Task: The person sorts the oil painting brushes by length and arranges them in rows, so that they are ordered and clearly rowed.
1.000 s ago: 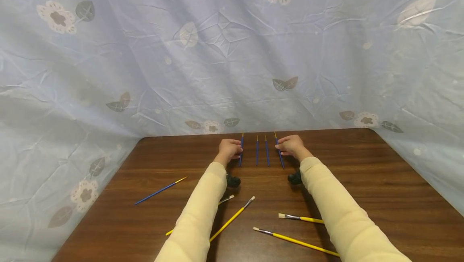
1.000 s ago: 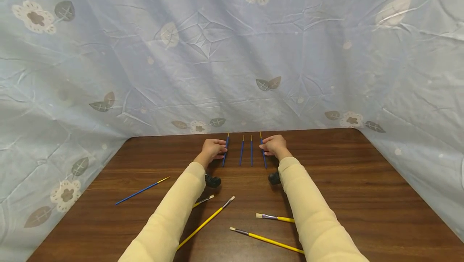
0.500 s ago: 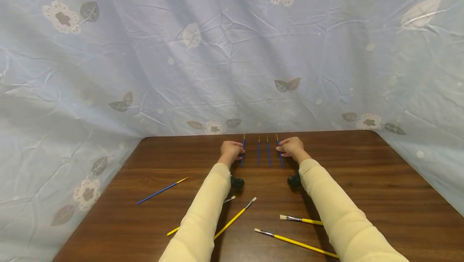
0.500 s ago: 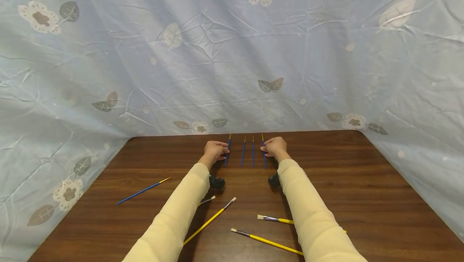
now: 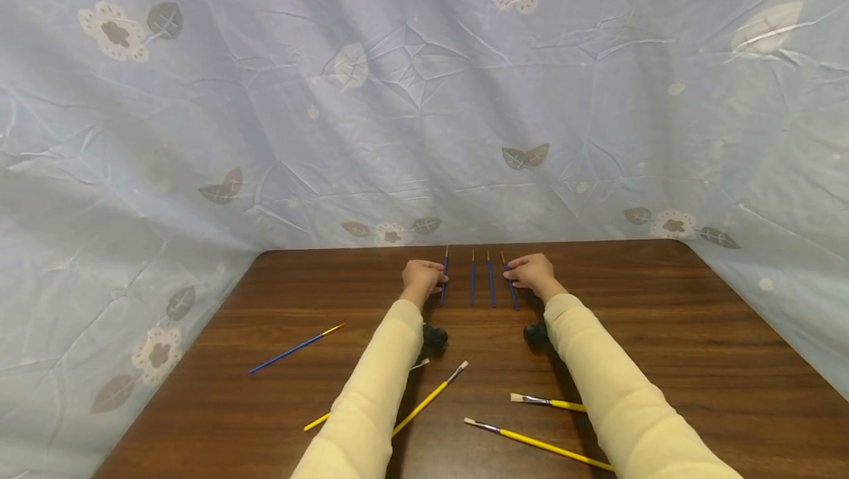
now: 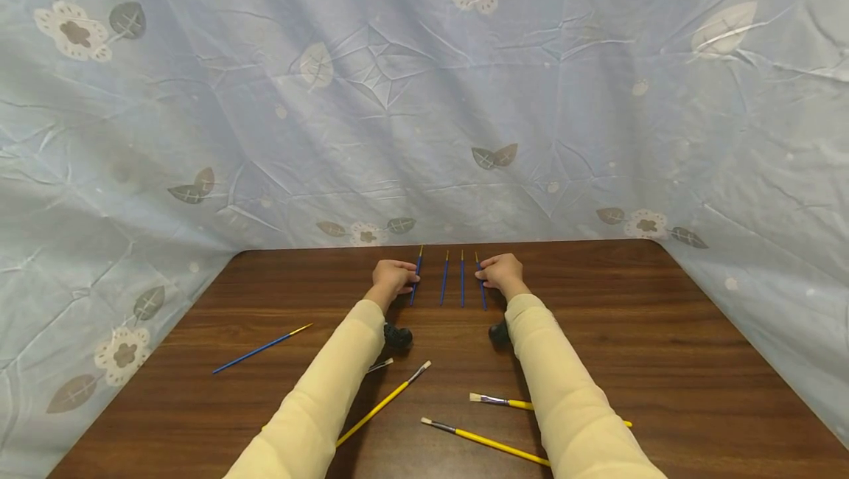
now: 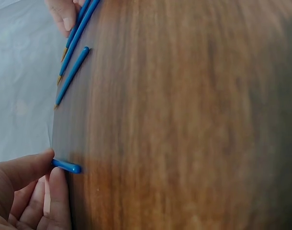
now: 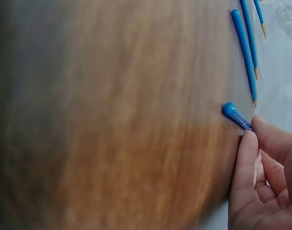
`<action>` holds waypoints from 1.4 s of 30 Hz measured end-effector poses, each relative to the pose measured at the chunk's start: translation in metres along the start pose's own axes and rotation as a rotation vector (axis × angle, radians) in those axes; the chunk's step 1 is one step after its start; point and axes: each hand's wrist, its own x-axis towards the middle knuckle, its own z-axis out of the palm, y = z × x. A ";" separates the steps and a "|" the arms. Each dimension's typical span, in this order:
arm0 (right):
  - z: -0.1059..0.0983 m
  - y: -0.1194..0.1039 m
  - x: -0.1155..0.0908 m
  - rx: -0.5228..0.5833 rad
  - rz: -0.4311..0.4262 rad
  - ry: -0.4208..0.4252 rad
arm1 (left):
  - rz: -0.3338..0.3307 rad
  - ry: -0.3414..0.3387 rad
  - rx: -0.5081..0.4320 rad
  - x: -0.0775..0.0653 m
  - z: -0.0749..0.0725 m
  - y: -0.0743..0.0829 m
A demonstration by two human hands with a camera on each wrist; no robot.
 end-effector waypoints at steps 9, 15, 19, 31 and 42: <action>0.000 0.001 0.001 -0.027 -0.013 -0.016 | 0.043 -0.023 0.050 -0.004 -0.002 -0.002; 0.001 0.000 -0.002 -0.022 -0.023 -0.014 | 0.082 -0.005 0.130 -0.008 0.000 0.000; 0.000 -0.002 -0.004 -0.010 -0.022 -0.020 | 0.081 0.005 0.153 -0.009 0.001 0.001; 0.000 -0.004 -0.006 -0.018 -0.020 0.003 | 0.073 0.000 0.125 -0.009 0.002 0.002; 0.001 -0.004 -0.005 0.004 -0.018 0.011 | 0.062 -0.019 0.134 -0.009 0.000 0.004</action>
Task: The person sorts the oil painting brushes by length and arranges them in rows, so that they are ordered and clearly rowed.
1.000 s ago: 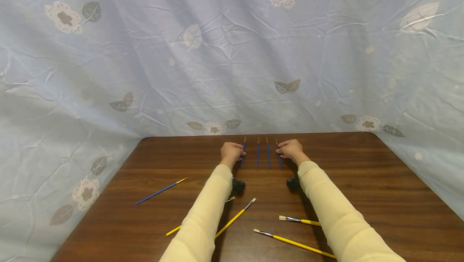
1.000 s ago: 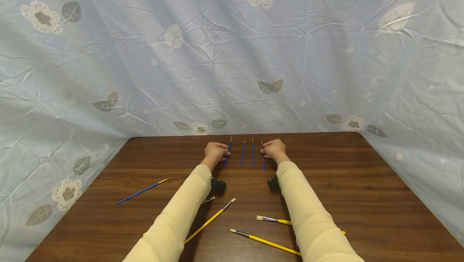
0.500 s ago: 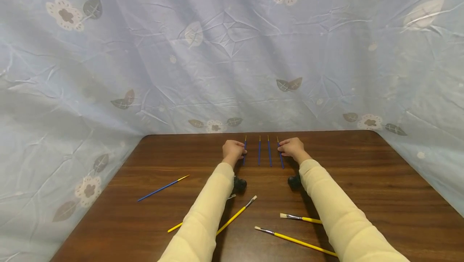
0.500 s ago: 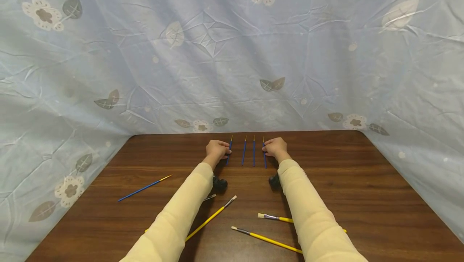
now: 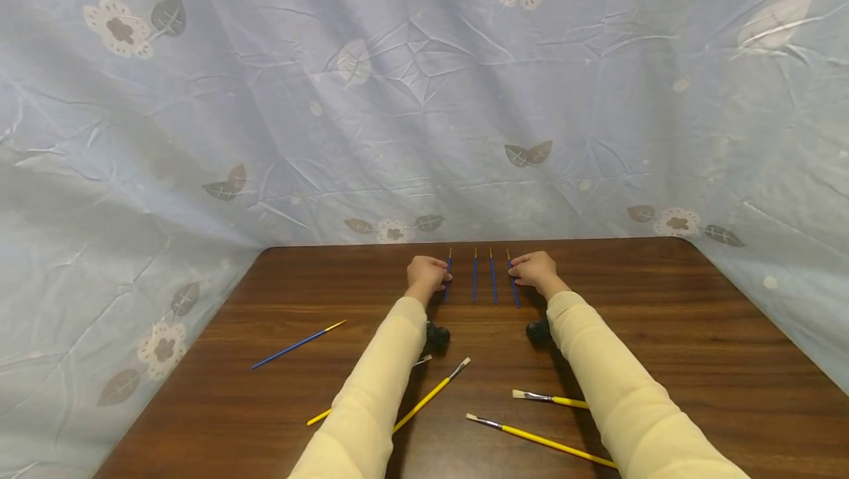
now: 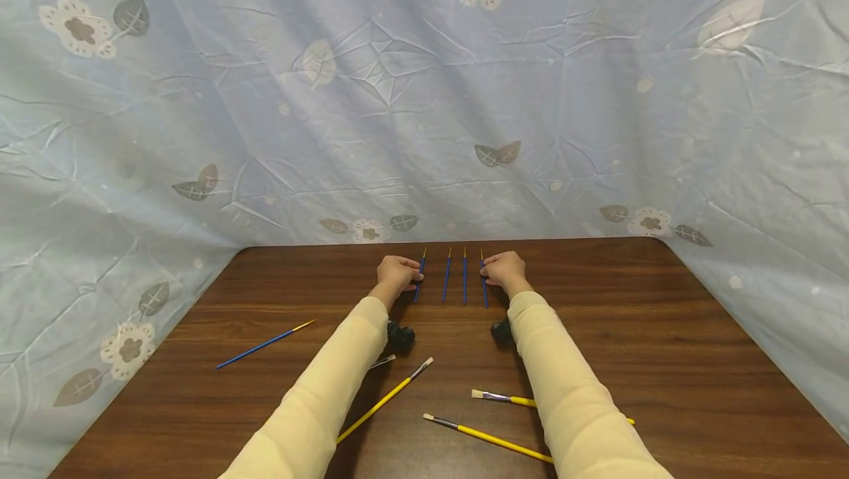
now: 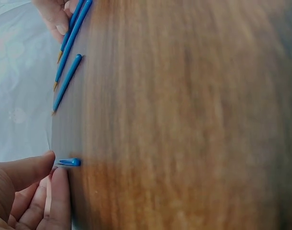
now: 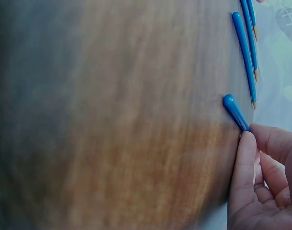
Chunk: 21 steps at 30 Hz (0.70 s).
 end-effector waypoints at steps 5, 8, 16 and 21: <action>0.000 0.001 0.000 -0.003 0.008 -0.018 | -0.007 -0.010 -0.009 -0.002 -0.002 0.001; 0.000 0.002 0.001 0.005 0.014 -0.021 | -0.010 -0.018 -0.026 -0.003 -0.004 0.002; -0.002 0.007 0.008 0.002 0.003 -0.019 | 0.021 -0.080 -0.027 -0.003 -0.013 0.003; -0.001 0.007 0.011 -0.004 0.013 -0.019 | 0.061 -0.129 -0.070 0.000 -0.026 0.002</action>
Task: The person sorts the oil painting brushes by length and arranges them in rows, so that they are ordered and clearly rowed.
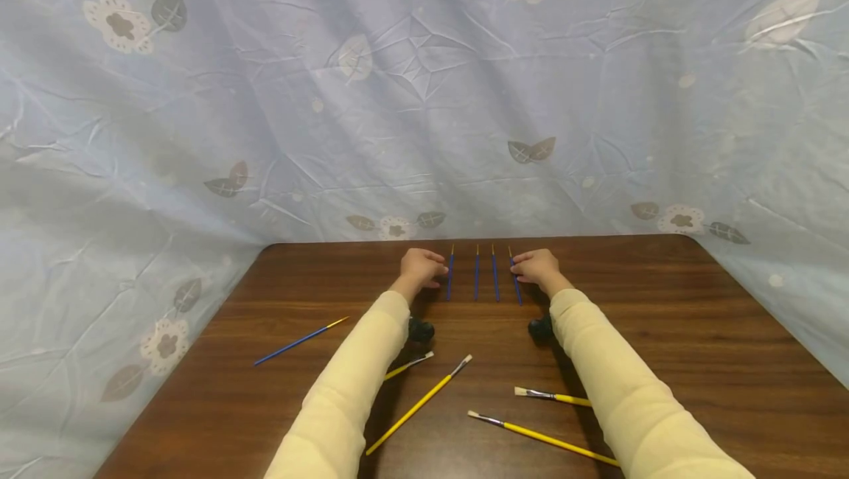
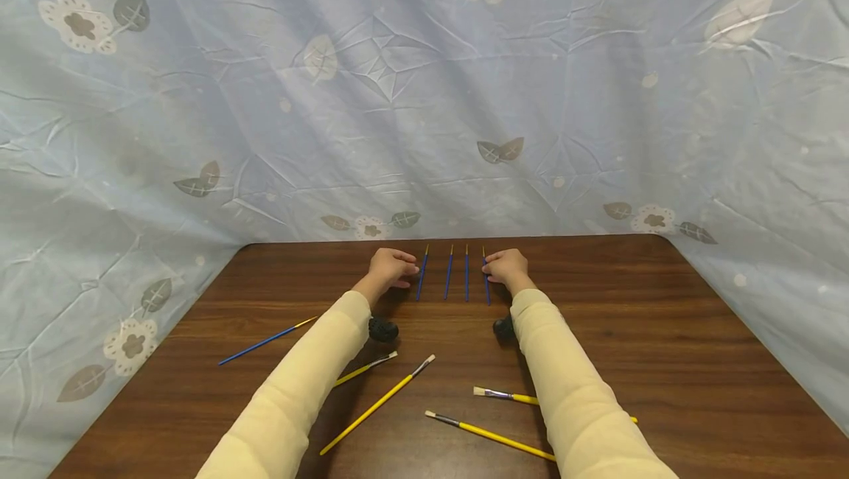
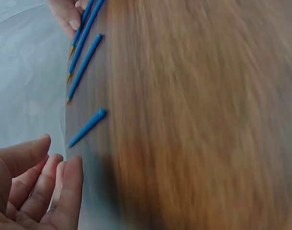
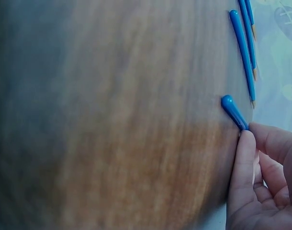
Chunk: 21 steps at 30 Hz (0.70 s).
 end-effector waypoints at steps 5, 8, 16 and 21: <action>0.002 0.000 0.000 -0.001 0.018 -0.005 | 0.048 -0.069 -0.021 -0.006 -0.020 -0.004; 0.003 0.000 0.000 0.002 0.020 -0.008 | 0.073 -0.101 -0.023 -0.011 -0.034 -0.008; 0.001 -0.001 0.000 -0.006 0.017 0.003 | 0.049 -0.129 -0.032 -0.017 -0.074 -0.021; 0.004 -0.003 0.004 -0.019 0.023 0.028 | 0.021 -0.146 -0.038 -0.025 -0.096 -0.033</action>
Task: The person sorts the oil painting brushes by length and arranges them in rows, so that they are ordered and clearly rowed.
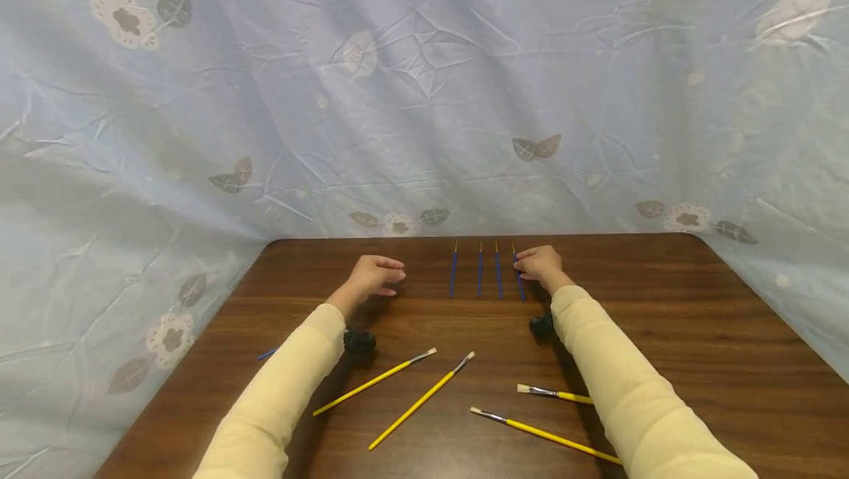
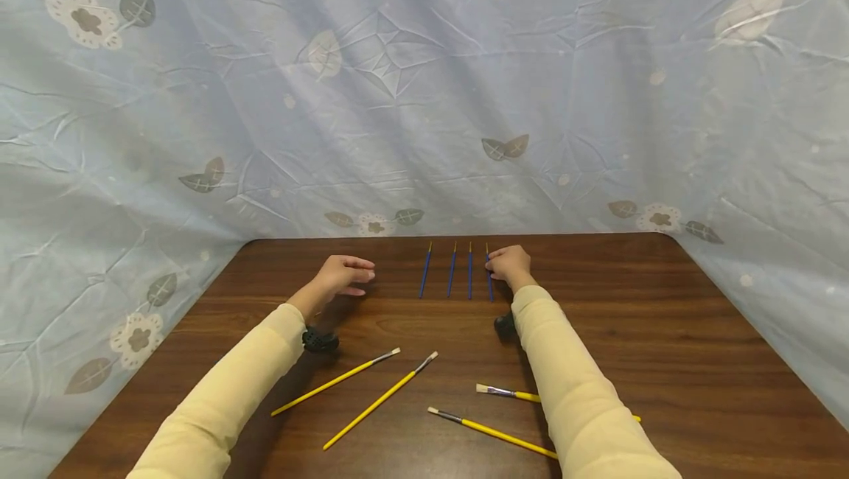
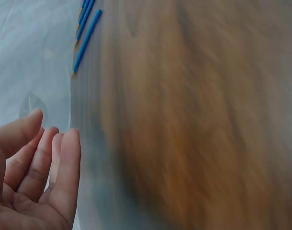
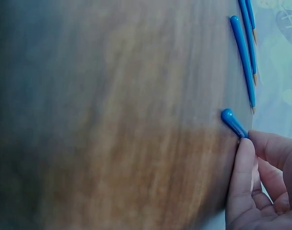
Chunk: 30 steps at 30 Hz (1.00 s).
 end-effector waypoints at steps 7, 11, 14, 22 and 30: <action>0.000 0.001 0.003 -0.010 0.002 0.014 | 0.010 -0.042 0.010 -0.017 -0.024 -0.009; 0.000 0.001 0.003 -0.015 0.006 0.011 | 0.036 -0.098 -0.013 -0.025 -0.041 -0.013; 0.000 0.000 0.002 -0.017 0.008 0.014 | 0.057 -0.147 -0.019 -0.031 -0.055 -0.016; -0.001 -0.005 0.000 -0.008 0.018 0.000 | 0.098 -0.176 0.007 -0.051 -0.092 -0.029; -0.003 -0.001 0.002 -0.017 0.021 -0.008 | 0.167 -0.206 0.092 -0.075 -0.121 -0.044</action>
